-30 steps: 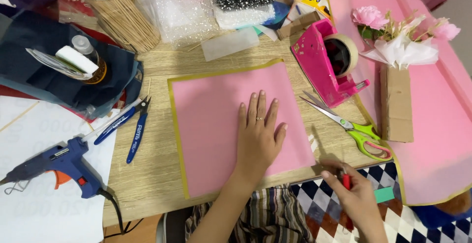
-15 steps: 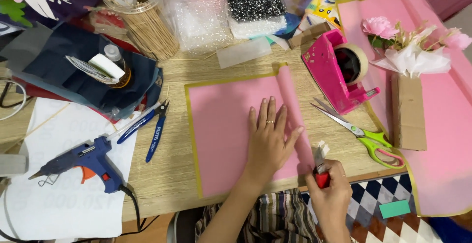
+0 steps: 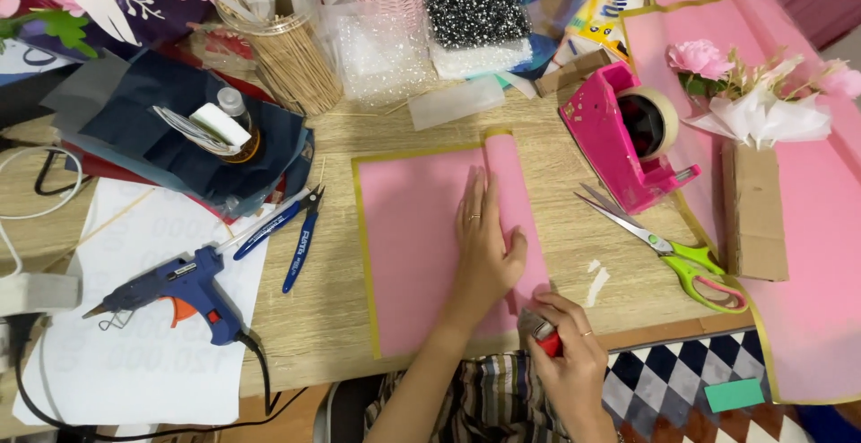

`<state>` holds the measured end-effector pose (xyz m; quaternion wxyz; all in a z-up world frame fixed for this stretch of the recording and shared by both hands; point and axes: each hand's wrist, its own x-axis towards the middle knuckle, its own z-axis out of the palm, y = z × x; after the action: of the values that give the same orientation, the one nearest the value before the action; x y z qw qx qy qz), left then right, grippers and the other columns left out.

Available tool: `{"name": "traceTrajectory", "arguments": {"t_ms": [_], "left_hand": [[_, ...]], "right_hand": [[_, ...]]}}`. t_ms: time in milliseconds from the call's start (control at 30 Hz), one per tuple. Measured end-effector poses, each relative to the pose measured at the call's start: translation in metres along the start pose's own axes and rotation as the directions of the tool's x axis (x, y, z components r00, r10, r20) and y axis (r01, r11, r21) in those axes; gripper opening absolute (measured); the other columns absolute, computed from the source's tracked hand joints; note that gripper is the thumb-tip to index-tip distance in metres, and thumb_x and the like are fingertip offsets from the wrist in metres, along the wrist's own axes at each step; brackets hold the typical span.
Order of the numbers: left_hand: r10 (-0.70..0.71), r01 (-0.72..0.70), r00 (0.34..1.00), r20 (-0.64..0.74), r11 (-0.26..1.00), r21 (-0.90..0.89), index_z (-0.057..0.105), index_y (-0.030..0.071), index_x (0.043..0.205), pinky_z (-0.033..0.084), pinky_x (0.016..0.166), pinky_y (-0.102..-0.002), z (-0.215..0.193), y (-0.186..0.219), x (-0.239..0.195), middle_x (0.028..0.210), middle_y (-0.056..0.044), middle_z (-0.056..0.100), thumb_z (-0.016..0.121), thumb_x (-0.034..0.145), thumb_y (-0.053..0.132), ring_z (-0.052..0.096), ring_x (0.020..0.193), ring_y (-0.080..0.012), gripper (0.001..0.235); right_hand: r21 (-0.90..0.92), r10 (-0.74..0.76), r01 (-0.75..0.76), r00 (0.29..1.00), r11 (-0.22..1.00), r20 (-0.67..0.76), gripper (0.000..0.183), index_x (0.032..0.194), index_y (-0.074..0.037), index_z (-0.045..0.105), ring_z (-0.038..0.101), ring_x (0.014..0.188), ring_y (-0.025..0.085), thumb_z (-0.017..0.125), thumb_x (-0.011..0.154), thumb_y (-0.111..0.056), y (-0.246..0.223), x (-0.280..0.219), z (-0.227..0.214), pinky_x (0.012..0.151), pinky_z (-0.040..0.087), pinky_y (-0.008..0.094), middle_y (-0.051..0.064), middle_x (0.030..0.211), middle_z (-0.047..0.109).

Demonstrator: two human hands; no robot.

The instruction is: The person cuts a large sheet of pink paper with gold edges into smaller rectangular pieces using a red utility knife. They fold the paper and make straight cuts along the folded edges to produce multiple smaller sheets.

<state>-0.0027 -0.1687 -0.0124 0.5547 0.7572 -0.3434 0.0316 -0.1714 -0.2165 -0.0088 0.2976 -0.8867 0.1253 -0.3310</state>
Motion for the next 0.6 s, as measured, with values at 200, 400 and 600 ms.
{"name": "traceTrajectory", "arguments": {"t_ms": [200, 400, 600], "left_hand": [[-0.206, 0.208, 0.977, 0.046, 0.908, -0.364, 0.018, 0.001, 0.159, 0.006, 0.13, -0.042, -0.013, -0.002, 0.004, 0.171, -0.022, 0.008, 0.044, 0.087, -0.007, 0.005, 0.16, -0.0319, 0.077], [-0.304, 0.266, 0.953, 0.004, 0.83, -0.489, 0.028, 0.006, 0.158, 0.011, 0.129, -0.037, -0.014, -0.021, 0.001, 0.172, -0.014, 0.015, 0.043, 0.089, -0.007, 0.01, 0.16, -0.0232, 0.071], [-0.36, 0.346, 0.931, 0.057, 0.824, -0.449, 0.04, 0.008, 0.154, 0.012, 0.127, -0.032, -0.012, -0.027, 0.0, 0.173, -0.01, 0.008, 0.043, 0.092, -0.007, 0.006, 0.16, -0.0195, 0.063]], "right_hand": [[0.024, 0.009, -0.01, 0.998, 1.0, 0.059, 0.028, 0.111, -0.007, 0.072, 0.068, 0.12, 0.018, 0.073, 0.083, -0.002, -0.011, -0.001, 0.005, 0.095, 0.055, 0.025, 0.005, 0.124, 0.071], [0.004, -0.011, 0.011, 0.996, 1.0, 0.083, 0.032, 0.109, -0.013, 0.072, 0.069, 0.118, 0.012, 0.075, 0.079, -0.001, -0.012, -0.004, 0.011, 0.087, 0.055, 0.021, -0.001, 0.125, 0.071], [-0.044, -0.023, 0.029, 0.992, 0.999, 0.124, 0.038, 0.111, -0.013, 0.071, 0.068, 0.117, 0.012, 0.078, 0.076, -0.002, -0.01, -0.006, 0.013, 0.087, 0.054, 0.021, -0.001, 0.127, 0.07]]}}
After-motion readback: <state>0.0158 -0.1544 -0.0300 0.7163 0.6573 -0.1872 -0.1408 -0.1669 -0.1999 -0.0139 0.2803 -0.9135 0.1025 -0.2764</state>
